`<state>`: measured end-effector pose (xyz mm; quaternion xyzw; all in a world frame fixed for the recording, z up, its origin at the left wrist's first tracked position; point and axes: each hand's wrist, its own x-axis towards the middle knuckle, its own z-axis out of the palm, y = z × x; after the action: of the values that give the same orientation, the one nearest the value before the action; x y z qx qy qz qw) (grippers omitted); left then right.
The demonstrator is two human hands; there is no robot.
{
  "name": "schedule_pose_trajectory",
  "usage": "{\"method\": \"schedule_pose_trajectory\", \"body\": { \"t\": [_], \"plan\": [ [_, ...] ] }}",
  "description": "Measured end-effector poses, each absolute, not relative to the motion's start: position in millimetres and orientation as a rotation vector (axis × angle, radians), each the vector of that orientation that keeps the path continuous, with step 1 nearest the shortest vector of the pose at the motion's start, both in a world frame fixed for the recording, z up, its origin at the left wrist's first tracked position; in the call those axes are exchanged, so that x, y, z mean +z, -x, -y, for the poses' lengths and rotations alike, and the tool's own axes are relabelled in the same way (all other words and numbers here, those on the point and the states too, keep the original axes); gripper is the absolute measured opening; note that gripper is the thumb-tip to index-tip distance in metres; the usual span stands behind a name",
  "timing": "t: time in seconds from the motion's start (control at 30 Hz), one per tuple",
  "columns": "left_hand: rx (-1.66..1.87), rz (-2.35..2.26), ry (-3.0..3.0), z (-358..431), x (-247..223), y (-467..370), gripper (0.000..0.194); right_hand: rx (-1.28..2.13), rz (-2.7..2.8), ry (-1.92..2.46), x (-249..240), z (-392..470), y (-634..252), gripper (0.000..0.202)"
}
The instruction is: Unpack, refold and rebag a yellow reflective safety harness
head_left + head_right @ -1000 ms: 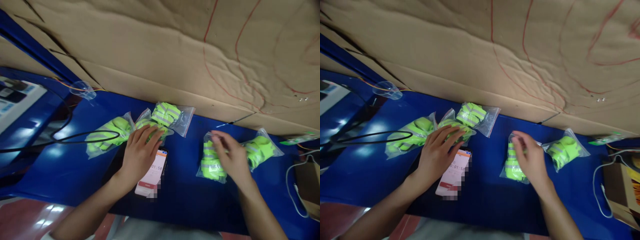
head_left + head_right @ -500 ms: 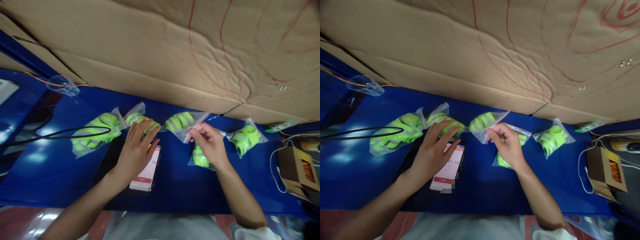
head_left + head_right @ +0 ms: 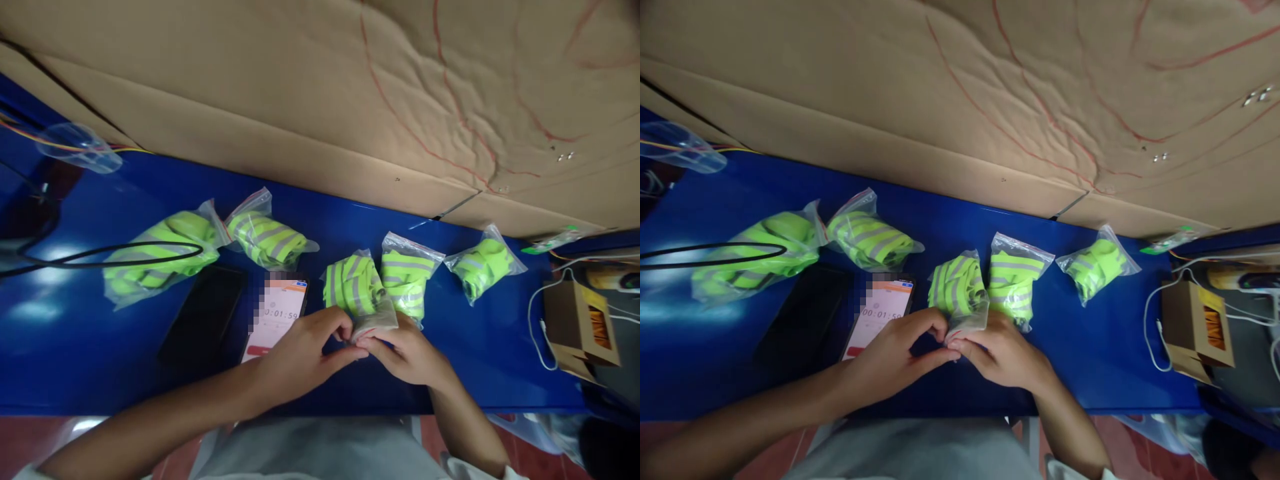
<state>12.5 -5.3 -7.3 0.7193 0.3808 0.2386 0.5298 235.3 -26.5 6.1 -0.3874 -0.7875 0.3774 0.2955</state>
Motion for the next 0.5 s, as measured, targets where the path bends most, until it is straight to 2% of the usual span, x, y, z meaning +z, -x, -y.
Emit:
{"method": "schedule_pose_trajectory", "body": {
  "t": [0.23,0.5],
  "plan": [
    [0.680,-0.878,-1.923,6.4,-24.3,-6.2,0.014,0.847,2.076,1.138,-9.2,31.1,-226.6,0.011],
    [0.746,-0.872,-2.037,4.5,-21.1,-6.0,0.012,0.770,2.031,1.156,-9.7,30.6,-220.1,0.009]
  ]
}}
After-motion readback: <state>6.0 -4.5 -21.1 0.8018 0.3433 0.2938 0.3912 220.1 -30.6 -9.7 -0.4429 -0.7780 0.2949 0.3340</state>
